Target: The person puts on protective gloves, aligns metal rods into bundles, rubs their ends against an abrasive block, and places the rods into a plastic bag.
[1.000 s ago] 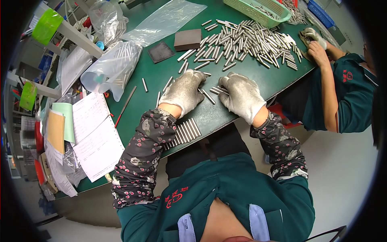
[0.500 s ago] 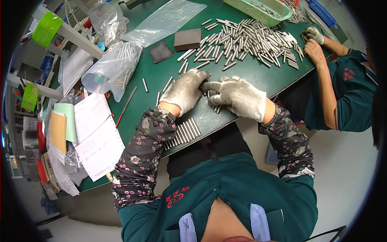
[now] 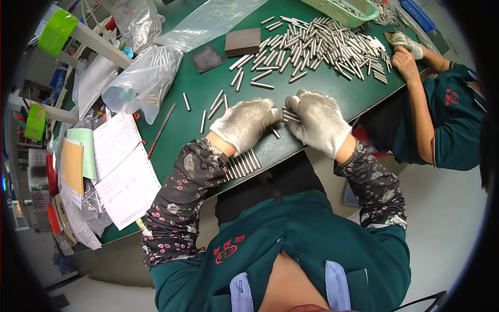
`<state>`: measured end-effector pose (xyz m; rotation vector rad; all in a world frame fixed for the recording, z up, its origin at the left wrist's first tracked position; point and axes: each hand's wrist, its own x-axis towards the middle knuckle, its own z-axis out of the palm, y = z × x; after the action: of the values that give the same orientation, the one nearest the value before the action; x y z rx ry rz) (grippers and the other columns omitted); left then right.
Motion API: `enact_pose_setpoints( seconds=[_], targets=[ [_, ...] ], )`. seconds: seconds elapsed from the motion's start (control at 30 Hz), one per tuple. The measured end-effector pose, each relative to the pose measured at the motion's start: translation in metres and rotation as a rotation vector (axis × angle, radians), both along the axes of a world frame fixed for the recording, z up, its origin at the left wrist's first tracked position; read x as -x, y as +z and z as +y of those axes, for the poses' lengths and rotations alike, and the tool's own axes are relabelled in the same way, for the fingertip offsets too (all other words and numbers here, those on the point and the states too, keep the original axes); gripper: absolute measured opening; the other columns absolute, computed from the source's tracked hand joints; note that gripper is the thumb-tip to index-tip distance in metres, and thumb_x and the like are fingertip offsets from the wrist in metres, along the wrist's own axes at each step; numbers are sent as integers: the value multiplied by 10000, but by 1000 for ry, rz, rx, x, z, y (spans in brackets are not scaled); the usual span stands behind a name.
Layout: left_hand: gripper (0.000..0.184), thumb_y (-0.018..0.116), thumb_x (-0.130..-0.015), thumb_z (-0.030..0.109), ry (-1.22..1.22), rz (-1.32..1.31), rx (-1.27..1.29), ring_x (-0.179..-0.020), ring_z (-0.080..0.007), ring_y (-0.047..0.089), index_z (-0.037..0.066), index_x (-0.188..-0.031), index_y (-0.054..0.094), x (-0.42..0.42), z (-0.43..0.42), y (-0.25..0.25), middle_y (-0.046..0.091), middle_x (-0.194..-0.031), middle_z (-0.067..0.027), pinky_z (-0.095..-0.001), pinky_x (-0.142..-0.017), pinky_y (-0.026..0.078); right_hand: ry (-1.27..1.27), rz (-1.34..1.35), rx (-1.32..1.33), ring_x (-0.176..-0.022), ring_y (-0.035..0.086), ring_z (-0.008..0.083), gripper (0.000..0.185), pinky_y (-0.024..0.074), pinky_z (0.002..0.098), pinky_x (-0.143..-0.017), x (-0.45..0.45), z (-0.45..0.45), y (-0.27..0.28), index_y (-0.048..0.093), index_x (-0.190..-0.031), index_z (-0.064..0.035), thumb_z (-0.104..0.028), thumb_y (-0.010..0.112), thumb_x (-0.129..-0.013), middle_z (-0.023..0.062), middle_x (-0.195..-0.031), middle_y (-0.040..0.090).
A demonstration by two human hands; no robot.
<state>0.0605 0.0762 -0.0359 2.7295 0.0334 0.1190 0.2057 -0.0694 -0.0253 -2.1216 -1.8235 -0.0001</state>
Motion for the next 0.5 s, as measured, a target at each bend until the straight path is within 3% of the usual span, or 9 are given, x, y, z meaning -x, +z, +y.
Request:
enact_pose_setpoints(
  seconds=[0.07,0.17,0.2,0.3,0.37,0.4,0.43,0.5],
  targets=[
    [291,596,-782,-39,-21,10,-3,-973,-335,606,81,-1044,637,5,-7,5,610,-961,-121,-424,-836,505,-9,67,35,-868,643,353,153,514,474,-754,14,-2,4,620,-846,-52,-184,652,-775,144,-847,633],
    [309,618,-766,-76,33,-182,76,-995,-326,603,73,-1036,624,29,-3,9,616,-996,-117,-410,-871,505,37,182,63,-842,633,361,212,502,466,-749,26,-7,2,634,-900,-41,-212,676,-781,148,-846,625],
    [322,642,-758,-98,164,-108,82,-1027,-318,599,69,-1031,610,40,-7,20,621,-1048,-111,-392,-905,500,83,244,50,-829,623,364,243,495,460,-744,27,-9,-1,640,-926,-40,-219,693,-769,148,-848,622],
    [350,708,-772,26,354,-160,74,-1111,-315,572,79,-1102,600,86,-11,28,607,-1141,-102,-388,-960,465,236,358,69,-887,614,366,423,489,446,-771,21,-7,-3,636,-1054,-39,-264,760,-718,160,-934,634],
    [571,768,-751,141,414,-178,-7,-1143,-338,550,111,-1279,551,118,-17,20,573,-1215,-123,-423,-986,441,313,374,102,-930,612,369,530,492,439,-793,17,-2,5,625,-1136,-43,-298,782,-700,176,-995,629],
    [671,800,-716,192,408,-164,-38,-1144,-342,548,115,-1319,518,129,-22,20,561,-1225,-131,-439,-994,435,351,345,74,-998,605,372,724,499,436,-836,15,-2,1,582,-1274,-64,-318,829,-642,187,-1115,606],
    [773,833,-680,244,400,-147,-67,-1144,-345,547,119,-1359,485,139,-25,19,549,-1236,-139,-456,-1001,428,364,313,106,-1008,605,373,755,501,434,-848,19,-1,3,572,-1299,-75,-310,836,-632,184,-1137,599],
    [1175,887,-560,367,281,-250,-69,-1189,-371,522,203,-1534,250,157,-26,1,528,-1284,-149,-514,-1032,394,383,248,171,-1029,606,376,821,505,431,-871,31,1,8,551,-1351,-97,-294,850,-613,180,-1180,587]
  ],
)
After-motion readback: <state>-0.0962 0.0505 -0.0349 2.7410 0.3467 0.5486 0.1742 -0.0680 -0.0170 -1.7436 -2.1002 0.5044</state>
